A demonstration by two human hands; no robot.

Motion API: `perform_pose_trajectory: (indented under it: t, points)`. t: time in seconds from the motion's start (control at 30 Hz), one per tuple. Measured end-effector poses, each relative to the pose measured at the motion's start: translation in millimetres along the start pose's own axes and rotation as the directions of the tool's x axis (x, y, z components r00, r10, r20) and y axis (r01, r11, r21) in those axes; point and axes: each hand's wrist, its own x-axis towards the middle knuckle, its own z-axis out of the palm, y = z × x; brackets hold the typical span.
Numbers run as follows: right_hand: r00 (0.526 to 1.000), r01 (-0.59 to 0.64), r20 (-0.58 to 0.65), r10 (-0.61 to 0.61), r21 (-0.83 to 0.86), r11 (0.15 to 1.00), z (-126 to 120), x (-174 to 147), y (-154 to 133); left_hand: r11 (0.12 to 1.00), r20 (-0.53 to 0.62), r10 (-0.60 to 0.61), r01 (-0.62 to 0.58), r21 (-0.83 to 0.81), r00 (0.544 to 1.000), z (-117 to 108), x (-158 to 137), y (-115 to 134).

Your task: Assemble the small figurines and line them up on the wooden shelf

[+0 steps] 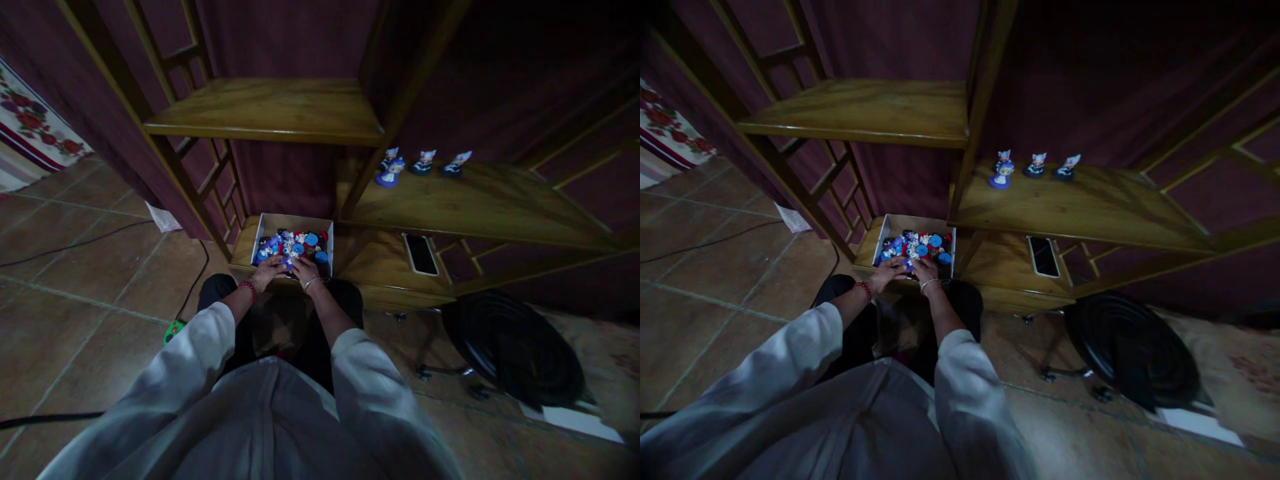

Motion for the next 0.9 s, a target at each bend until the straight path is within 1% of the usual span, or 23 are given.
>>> perform_pose_trajectory:
  t: [0.17, 0.3, 0.37, 0.57, 0.8, 0.9]
  points:
    - [1.0, -0.022, 0.021, 0.022, 0.006, 1.0, -1, 4, 1, 0.999, 0.045, -0.019, 0.022, -0.047, 0.999, -3, 2, 0]
    - [1.0, -0.025, 0.012, 0.026, -0.034, 0.999, -2, 7, 3, 0.997, 0.017, -0.02, 0.021, -0.074, 1.0, -3, 3, -2]
    - [1.0, -0.008, 0.019, 0.009, -0.053, 0.999, -3, 8, 5, 0.996, 0.009, -0.026, 0.027, -0.08, 1.0, -3, 3, -1]
    - [0.998, 0.053, 0.05, -0.048, -0.113, 0.992, -6, 9, 8, 0.993, 0.053, -0.05, 0.055, -0.101, 0.997, -3, 6, 4]
    - [0.996, 0.059, 0.081, -0.046, -0.169, 0.984, -9, 15, 12, 0.978, -0.002, -0.059, 0.058, -0.201, 0.998, 0, 6, 1]
    - [0.989, 0.135, 0.092, -0.116, -0.23, 0.964, -10, 18, 12, 0.97, 0.002, -0.069, 0.068, -0.233, 0.998, 2, 5, 4]
